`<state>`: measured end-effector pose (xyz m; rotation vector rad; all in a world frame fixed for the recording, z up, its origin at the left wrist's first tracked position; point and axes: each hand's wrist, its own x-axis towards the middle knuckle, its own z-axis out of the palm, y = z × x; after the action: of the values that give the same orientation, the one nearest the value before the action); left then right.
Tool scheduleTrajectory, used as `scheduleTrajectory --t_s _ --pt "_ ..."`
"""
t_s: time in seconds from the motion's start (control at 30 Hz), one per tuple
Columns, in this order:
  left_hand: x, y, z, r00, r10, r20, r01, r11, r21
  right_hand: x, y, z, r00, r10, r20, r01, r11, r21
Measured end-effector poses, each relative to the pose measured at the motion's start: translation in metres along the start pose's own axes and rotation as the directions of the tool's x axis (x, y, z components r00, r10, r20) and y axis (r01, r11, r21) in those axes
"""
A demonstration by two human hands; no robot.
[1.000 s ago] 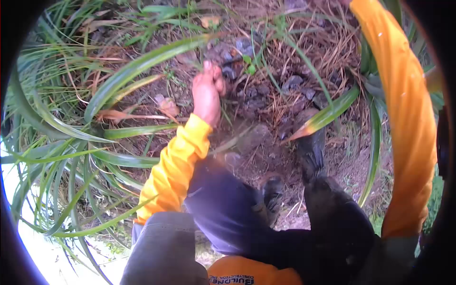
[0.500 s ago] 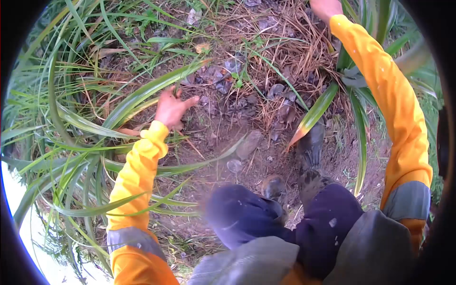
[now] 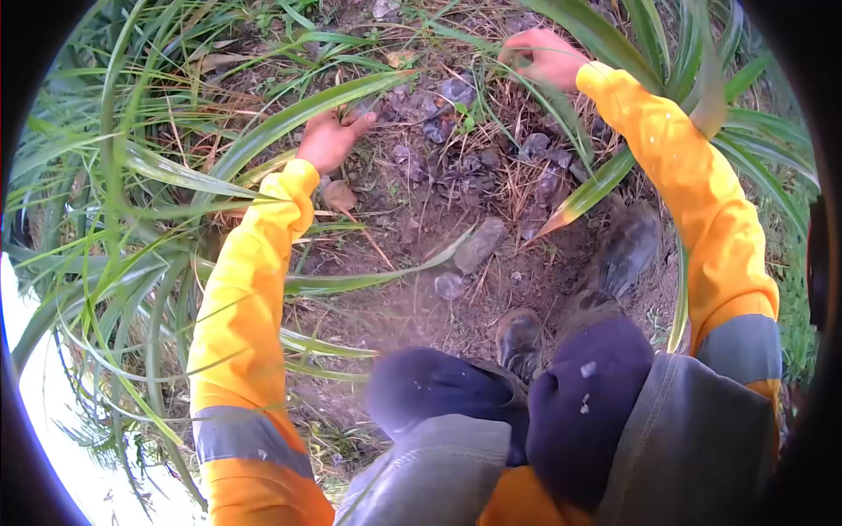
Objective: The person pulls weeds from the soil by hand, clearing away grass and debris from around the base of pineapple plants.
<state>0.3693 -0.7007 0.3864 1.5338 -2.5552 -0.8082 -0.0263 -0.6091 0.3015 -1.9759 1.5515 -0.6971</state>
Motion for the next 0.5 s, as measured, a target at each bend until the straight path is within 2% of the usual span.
scheduleTrajectory --t_s 0.03,0.07,0.1,0.13,0.17,0.2,0.23,0.27,0.3,0.37,0.43,0.5 --pt "-0.007 0.002 0.0 0.993 -0.098 0.058 0.096 0.994 0.046 -0.012 -0.017 0.011 0.998 -0.053 0.02 0.055 0.994 -0.09" --pt "-0.011 0.002 0.005 0.981 -0.157 0.11 0.168 0.981 -0.098 -0.015 -0.014 0.029 0.999 0.003 0.036 -0.004 0.999 0.043" --pt "-0.013 -0.006 0.018 0.987 -0.154 0.053 0.161 0.966 -0.201 -0.017 -0.007 0.052 0.997 0.053 0.053 -0.061 0.983 0.171" --pt "-0.015 -0.017 0.036 0.987 -0.159 -0.011 0.148 0.942 -0.301 -0.021 -0.003 0.07 0.996 -0.005 -0.085 0.021 0.981 0.191" --pt "-0.025 -0.005 0.04 0.99 -0.139 -0.038 0.121 0.942 -0.314 -0.024 -0.004 0.083 0.973 -0.064 -0.221 0.11 0.973 0.203" --pt "-0.036 0.009 0.044 0.991 -0.12 -0.064 0.093 0.941 -0.324 -0.019 -0.003 0.092 0.957 -0.05 -0.286 0.119 0.967 0.227" --pt "-0.039 0.01 0.052 0.991 -0.131 -0.003 0.125 0.95 -0.285 -0.014 -0.011 0.093 0.939 -0.035 -0.343 0.127 0.96 0.25" --pt "-0.041 0.011 0.058 0.991 -0.132 0.026 0.134 0.956 -0.26 -0.015 -0.02 0.097 0.92 0.156 -0.36 0.017 0.901 0.434" --pt "-0.045 0.024 0.062 0.989 -0.136 0.05 0.144 0.96 -0.241 -0.012 -0.02 0.095 0.925 0.231 -0.302 -0.059 0.871 0.487" --pt "-0.044 0.037 0.071 0.997 -0.073 -0.013 0.068 0.974 -0.216 -0.009 -0.02 0.094 0.912 0.37 -0.175 -0.212 0.792 0.572" --pt "-0.038 0.061 0.081 0.998 -0.009 -0.054 -0.002 0.979 -0.205 -0.005 -0.011 0.109 0.909 0.31 -0.279 -0.064 0.765 0.641" --pt "-0.026 0.072 0.11 0.992 0.035 -0.122 -0.068 0.959 -0.276 -0.008 -0.001 0.115 0.903 0.315 -0.29 -0.072 0.779 0.623"
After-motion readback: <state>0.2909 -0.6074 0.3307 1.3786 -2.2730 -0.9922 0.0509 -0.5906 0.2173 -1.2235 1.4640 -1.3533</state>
